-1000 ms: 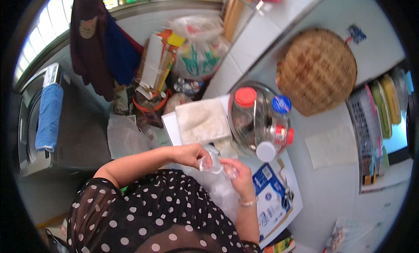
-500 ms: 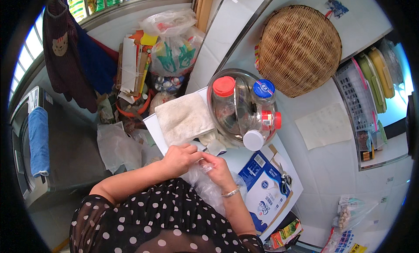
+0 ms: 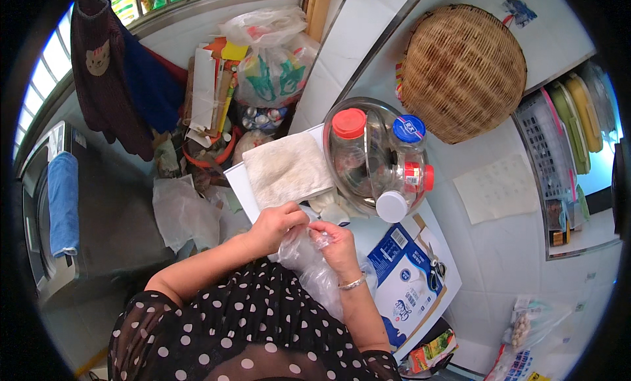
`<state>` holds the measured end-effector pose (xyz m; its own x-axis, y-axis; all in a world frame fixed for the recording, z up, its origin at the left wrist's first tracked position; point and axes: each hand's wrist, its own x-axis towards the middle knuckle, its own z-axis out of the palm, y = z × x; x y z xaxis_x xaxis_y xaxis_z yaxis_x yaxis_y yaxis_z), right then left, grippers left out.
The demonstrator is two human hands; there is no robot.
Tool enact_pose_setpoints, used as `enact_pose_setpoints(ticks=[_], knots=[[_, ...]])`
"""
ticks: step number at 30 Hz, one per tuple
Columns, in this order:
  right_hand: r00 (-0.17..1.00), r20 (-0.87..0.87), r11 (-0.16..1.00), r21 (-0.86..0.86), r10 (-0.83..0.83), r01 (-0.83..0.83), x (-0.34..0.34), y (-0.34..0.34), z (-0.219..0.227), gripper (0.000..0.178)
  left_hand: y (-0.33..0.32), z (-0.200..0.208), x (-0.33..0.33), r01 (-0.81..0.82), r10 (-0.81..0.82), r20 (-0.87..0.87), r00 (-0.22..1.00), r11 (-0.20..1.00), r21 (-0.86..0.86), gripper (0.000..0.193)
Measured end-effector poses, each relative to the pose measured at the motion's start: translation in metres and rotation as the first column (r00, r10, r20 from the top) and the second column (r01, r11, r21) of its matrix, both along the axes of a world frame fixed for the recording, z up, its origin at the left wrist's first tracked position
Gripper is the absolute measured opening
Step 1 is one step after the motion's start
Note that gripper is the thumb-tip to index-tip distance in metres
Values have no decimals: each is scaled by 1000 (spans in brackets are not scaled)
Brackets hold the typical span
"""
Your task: The person places white fluffy material into a plastic bag, cuts a cardboard box with scissors, and secures folded cardboard pieces together.
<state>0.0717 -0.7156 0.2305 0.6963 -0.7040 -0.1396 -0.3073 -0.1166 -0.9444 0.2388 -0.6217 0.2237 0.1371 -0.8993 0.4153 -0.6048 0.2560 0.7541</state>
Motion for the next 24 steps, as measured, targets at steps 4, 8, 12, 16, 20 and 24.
enact_pose_setpoints(ticks=[4,8,12,16,20,24], knots=[[984,-154,851,-525,-85,-9,-2,-8,2,11,15,-17,16,126,-125,-11,992,987,104,13],[972,-220,897,-408,83,-169,-25,-4,-22,12,51,-26,14,35,-26,-34,999,945,325,11],[870,-480,875,-367,114,-317,-35,-28,23,30,46,-10,29,41,-79,140,987,966,255,51],[844,-533,721,-557,69,-411,-57,-48,81,46,43,-17,33,64,-144,238,960,947,314,85],[733,-676,542,-645,-77,-538,-72,-52,145,52,44,-24,24,-1,-124,285,951,916,401,95],[854,-505,537,-690,122,-485,-68,-24,167,52,49,-25,20,-127,31,207,978,876,465,96]])
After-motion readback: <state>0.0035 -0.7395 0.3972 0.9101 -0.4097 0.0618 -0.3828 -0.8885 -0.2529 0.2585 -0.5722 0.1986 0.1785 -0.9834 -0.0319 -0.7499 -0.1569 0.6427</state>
